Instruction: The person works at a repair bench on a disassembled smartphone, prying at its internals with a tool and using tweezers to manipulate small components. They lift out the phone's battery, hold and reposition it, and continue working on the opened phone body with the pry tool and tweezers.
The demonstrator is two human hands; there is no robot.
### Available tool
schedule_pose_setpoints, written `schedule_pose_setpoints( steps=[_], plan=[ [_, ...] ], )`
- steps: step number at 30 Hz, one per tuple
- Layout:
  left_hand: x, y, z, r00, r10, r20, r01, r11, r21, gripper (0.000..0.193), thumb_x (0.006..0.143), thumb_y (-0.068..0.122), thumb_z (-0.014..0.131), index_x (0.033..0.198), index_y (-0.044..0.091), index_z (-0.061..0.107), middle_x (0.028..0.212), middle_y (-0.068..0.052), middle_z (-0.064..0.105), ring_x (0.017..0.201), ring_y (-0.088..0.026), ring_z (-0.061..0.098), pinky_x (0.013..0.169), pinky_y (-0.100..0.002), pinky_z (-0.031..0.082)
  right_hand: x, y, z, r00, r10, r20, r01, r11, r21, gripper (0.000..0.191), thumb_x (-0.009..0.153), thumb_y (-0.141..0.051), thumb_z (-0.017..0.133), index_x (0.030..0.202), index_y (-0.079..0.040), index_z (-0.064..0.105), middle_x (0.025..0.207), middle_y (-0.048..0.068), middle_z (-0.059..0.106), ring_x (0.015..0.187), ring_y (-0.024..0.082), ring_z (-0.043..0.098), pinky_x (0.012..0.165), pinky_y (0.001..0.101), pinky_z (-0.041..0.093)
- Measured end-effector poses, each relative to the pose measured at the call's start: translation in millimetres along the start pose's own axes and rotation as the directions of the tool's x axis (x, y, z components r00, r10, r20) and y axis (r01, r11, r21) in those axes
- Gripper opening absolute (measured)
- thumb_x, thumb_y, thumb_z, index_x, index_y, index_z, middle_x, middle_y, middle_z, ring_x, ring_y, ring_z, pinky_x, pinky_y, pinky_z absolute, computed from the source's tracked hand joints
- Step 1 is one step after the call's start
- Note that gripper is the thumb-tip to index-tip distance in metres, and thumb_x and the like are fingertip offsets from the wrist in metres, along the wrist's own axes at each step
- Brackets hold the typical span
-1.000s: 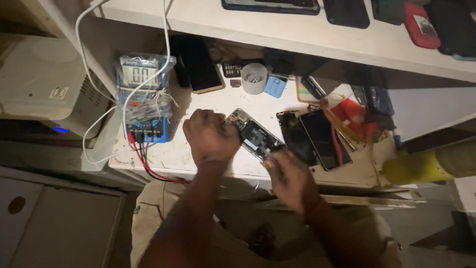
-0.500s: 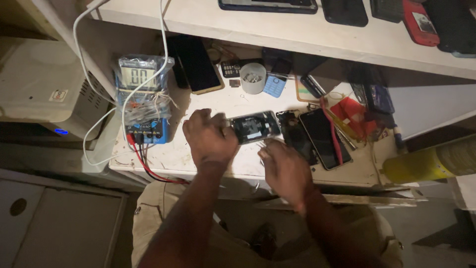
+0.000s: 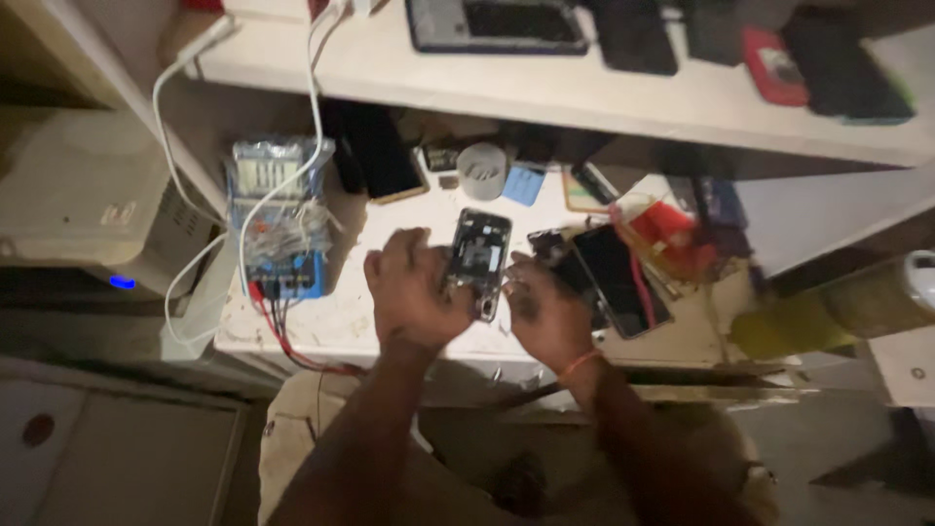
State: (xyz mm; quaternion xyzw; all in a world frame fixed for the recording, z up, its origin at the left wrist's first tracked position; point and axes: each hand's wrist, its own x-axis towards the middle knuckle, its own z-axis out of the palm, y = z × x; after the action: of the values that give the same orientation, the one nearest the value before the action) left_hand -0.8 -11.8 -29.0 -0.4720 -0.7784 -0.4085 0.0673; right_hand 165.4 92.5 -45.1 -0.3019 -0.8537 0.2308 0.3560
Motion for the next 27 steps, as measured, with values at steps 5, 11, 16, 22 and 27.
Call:
schedule_pose_setpoints(
  steps=[5, 11, 16, 22, 27],
  plan=[
    [-1.4, -5.8, 4.3, 0.976, 0.152, 0.154, -0.148, 0.988, -0.039, 0.060, 0.065, 0.034, 0.071, 0.121, 0.010, 0.073, 0.142, -0.019, 0.059, 0.136, -0.040, 0.047, 0.112, -0.063, 0.028, 2.0, -2.2, -1.4, 0.997, -0.076, 0.004, 0.076, 0.997, -0.006, 0.018, 0.087, -0.013, 0.072, 0.105, -0.010, 0.072, 0.126, 0.013, 0.071, 0.108, 0.034, 0.072, 0.088, 0.0380, 0.058],
    [-5.1, -8.7, -9.2, 0.928, 0.209, 0.309, -0.221, 0.975, 0.003, 0.066, 0.068, 0.037, 0.072, 0.127, 0.007, 0.068, 0.142, -0.022, 0.057, 0.137, -0.041, 0.045, 0.112, -0.068, 0.023, -2.2, -15.4, -3.6, 0.999, -0.012, -0.037, 0.013, 1.000, 0.024, 0.021, 0.084, -0.010, 0.068, 0.104, -0.010, 0.073, 0.119, 0.012, 0.073, 0.103, 0.034, 0.072, 0.086, 0.0386, 0.059],
    [-10.9, -17.0, -36.2, 0.823, 0.342, 0.453, -0.388, 0.922, 0.009, 0.074, 0.072, 0.044, 0.072, 0.135, 0.005, 0.062, 0.148, -0.028, 0.047, 0.141, -0.043, 0.036, 0.113, -0.070, 0.018, -2.2, -27.4, -8.2, 0.998, -0.008, -0.056, 0.011, 0.999, 0.049, 0.016, 0.086, -0.010, 0.068, 0.101, -0.010, 0.072, 0.112, 0.010, 0.074, 0.097, 0.032, 0.073, 0.082, 0.0391, 0.059],
    [-13.0, -17.3, -33.7, 0.820, 0.377, 0.430, -0.409, 0.912, -0.021, 0.069, 0.081, 0.043, 0.067, 0.136, 0.003, 0.060, 0.149, -0.027, 0.047, 0.144, -0.045, 0.034, 0.116, -0.065, 0.018, -3.6, -32.7, -19.8, 0.997, -0.076, -0.026, 0.079, 0.986, 0.145, 0.024, 0.082, -0.012, 0.076, 0.105, -0.004, 0.069, 0.098, 0.015, 0.067, 0.085, 0.032, 0.069, 0.072, 0.0371, 0.057],
    [-10.0, -9.7, -43.0, 0.837, 0.280, 0.471, -0.306, 0.952, -0.023, 0.066, 0.080, 0.046, 0.068, 0.134, 0.008, 0.062, 0.147, -0.025, 0.051, 0.141, -0.043, 0.040, 0.117, -0.063, 0.019, -3.4, -27.4, -23.6, 0.995, -0.097, -0.037, 0.102, 0.982, 0.161, 0.029, 0.092, 0.005, 0.056, 0.116, -0.004, 0.070, 0.104, 0.016, 0.066, 0.093, 0.030, 0.068, 0.080, 0.0343, 0.055]
  ],
)
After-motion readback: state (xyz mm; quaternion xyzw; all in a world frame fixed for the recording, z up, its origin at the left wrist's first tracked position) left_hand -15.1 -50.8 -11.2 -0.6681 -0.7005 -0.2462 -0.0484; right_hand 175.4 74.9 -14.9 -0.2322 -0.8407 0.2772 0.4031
